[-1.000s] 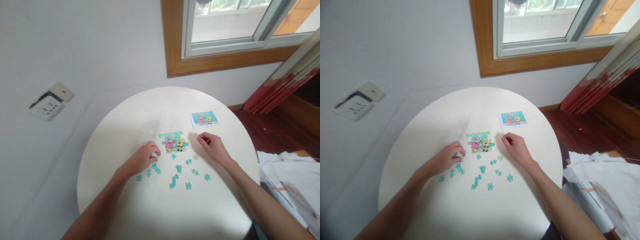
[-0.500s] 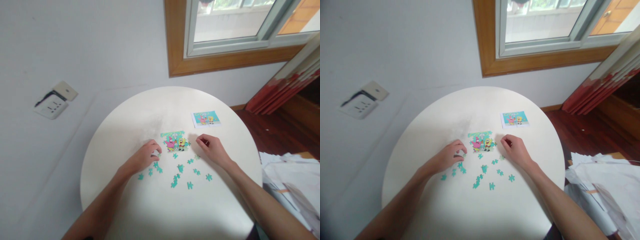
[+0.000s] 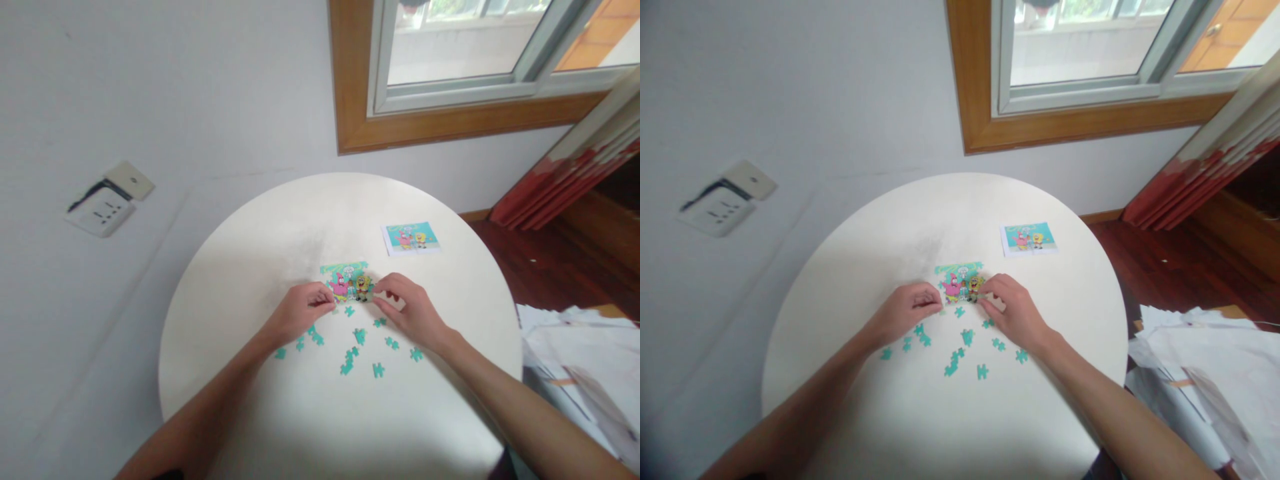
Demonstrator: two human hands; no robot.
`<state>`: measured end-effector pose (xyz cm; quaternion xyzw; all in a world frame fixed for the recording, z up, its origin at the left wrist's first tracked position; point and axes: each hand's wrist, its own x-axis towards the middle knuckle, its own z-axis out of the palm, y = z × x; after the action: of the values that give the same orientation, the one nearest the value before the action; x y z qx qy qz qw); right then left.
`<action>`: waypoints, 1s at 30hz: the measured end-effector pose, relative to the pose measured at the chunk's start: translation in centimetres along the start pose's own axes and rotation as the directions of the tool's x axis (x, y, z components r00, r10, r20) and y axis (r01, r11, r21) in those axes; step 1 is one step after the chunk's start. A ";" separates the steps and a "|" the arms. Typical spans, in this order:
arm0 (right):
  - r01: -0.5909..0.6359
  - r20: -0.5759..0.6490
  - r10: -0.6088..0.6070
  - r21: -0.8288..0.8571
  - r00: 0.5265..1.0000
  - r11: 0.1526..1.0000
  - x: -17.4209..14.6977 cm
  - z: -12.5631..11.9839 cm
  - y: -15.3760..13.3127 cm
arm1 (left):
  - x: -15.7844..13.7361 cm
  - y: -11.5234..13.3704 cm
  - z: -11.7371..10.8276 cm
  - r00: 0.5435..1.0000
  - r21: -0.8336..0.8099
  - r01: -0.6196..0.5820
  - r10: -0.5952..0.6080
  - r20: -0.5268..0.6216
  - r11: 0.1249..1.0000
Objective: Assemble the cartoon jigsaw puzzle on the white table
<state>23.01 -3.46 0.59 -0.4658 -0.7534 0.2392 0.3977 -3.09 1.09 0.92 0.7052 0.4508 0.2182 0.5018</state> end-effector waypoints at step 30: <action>-0.006 0.143 0.024 -0.123 0.989 0.992 0.1 -0.5 3.5 | 0.1 0.3 2.5 0.933 0.505 -0.329 0.359 0.041 0.798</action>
<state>25.18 -1.79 -1.71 -0.4765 -0.7899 0.2285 0.3109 -1.02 -0.14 0.16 0.8749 0.3704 0.2003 0.2392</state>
